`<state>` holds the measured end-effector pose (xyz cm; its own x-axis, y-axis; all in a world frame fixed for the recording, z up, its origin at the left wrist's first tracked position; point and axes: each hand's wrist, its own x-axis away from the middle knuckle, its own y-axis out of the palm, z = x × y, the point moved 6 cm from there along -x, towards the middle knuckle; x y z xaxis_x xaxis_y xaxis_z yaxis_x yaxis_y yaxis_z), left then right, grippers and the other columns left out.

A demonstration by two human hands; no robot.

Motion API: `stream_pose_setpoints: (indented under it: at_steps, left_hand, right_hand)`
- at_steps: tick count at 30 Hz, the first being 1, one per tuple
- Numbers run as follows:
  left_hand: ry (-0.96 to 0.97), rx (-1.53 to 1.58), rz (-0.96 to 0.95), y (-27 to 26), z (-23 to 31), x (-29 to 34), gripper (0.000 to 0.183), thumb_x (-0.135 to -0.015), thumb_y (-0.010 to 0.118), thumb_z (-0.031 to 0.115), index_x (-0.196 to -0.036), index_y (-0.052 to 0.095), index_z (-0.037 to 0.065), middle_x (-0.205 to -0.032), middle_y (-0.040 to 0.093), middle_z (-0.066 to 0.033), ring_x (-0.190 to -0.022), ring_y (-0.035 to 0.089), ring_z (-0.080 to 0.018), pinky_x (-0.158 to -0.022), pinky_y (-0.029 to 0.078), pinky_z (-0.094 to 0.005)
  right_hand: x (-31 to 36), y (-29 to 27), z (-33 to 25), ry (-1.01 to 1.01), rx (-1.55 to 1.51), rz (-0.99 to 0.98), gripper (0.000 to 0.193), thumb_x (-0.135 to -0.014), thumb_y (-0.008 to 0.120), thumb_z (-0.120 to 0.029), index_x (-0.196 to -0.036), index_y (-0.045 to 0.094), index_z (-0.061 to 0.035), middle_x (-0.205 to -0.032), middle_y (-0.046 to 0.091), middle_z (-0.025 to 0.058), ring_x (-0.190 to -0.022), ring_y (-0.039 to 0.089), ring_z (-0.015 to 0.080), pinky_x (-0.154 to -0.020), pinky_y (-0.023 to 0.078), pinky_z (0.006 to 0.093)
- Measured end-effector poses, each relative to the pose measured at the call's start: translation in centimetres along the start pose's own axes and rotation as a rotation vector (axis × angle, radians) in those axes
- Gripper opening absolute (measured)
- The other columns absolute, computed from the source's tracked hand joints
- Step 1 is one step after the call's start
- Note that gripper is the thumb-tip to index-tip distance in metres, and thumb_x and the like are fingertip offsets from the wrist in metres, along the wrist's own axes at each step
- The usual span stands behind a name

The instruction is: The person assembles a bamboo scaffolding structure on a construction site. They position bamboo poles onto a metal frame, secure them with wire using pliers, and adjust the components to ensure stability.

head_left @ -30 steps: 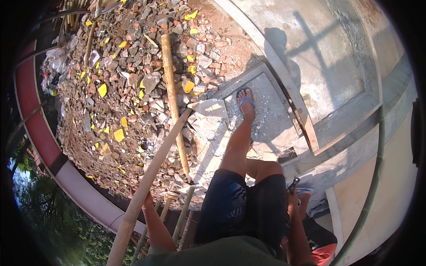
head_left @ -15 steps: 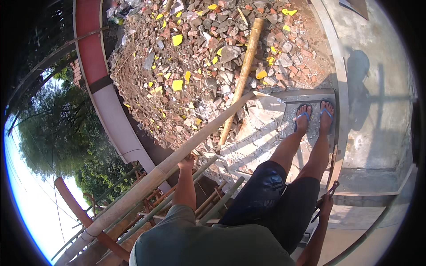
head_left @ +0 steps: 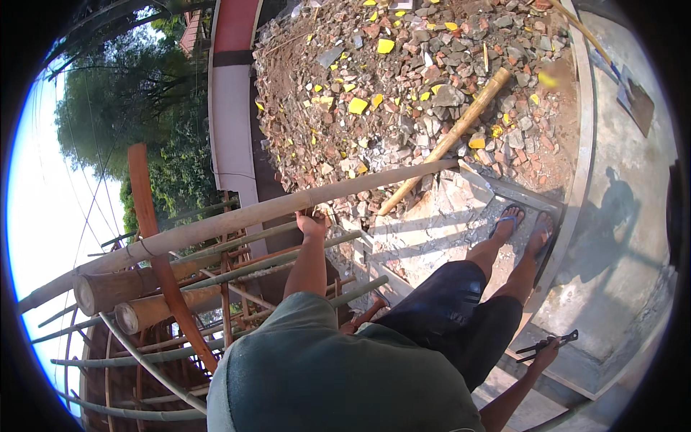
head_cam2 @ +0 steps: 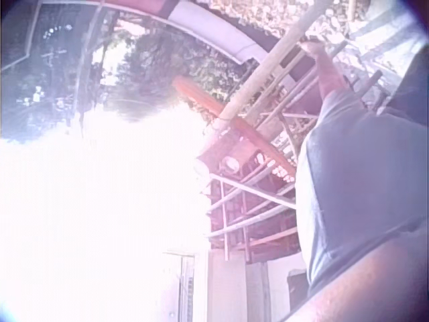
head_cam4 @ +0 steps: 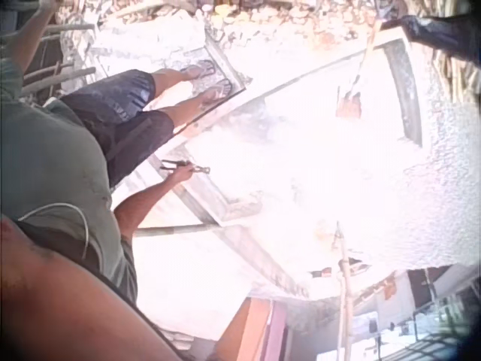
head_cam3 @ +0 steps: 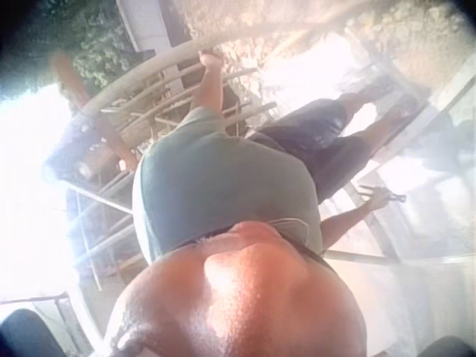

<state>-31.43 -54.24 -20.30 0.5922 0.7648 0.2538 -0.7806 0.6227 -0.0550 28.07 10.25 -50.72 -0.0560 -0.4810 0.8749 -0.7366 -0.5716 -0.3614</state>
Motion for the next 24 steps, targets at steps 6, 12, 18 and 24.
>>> stream_pose_setpoints:
  at_steps: [6,12,18,24]
  left_hand:
    - [-0.027,-0.412,0.183,-1.6,-2.9,3.4,0.043,-0.104,0.039,0.047,-0.109,0.065,0.013,-0.073,0.060,-0.0033,-0.064,0.049,-0.0114,-0.053,0.038,-0.0321]
    - [0.551,-1.123,-0.658,5.8,-1.5,19.9,0.039,-0.103,0.047,0.036,-0.110,0.069,0.004,-0.096,0.070,-0.0179,-0.091,0.066,-0.0358,-0.083,0.049,-0.0439]
    - [0.607,-1.087,-1.024,6.5,5.9,32.2,0.035,-0.099,0.051,0.036,-0.107,0.068,0.007,-0.099,0.069,-0.0179,-0.093,0.064,-0.0397,-0.084,0.050,-0.0492]
    - [0.577,-0.335,-1.587,0.5,20.0,42.6,0.041,-0.095,0.063,0.041,-0.103,0.069,0.001,-0.083,0.068,-0.0137,-0.071,0.060,-0.0296,-0.068,0.046,-0.0408]
  right_hand:
    - [0.6,2.0,-7.9,-0.300,0.281,-0.153,0.043,-0.103,0.046,-0.037,-0.081,0.053,-0.0010,-0.060,0.050,0.0046,-0.052,0.051,0.0165,-0.049,0.043,0.0356]
    - [7.5,10.2,-27.4,-0.990,0.723,-0.098,0.040,-0.100,0.050,-0.031,-0.099,0.067,0.0053,-0.087,0.064,0.0256,-0.083,0.062,0.0428,-0.078,0.046,0.0513]
    - [22.0,18.2,-41.2,-1.393,0.683,-0.437,0.029,-0.097,0.057,-0.023,-0.097,0.067,0.0036,-0.075,0.065,0.0127,-0.072,0.063,0.0268,-0.069,0.049,0.0399]
    - [39.6,22.6,-46.2,-1.254,0.397,-0.862,0.019,-0.101,0.057,-0.019,-0.107,0.065,-0.0024,-0.075,0.057,0.0016,-0.063,0.051,0.0094,-0.056,0.042,0.0252]
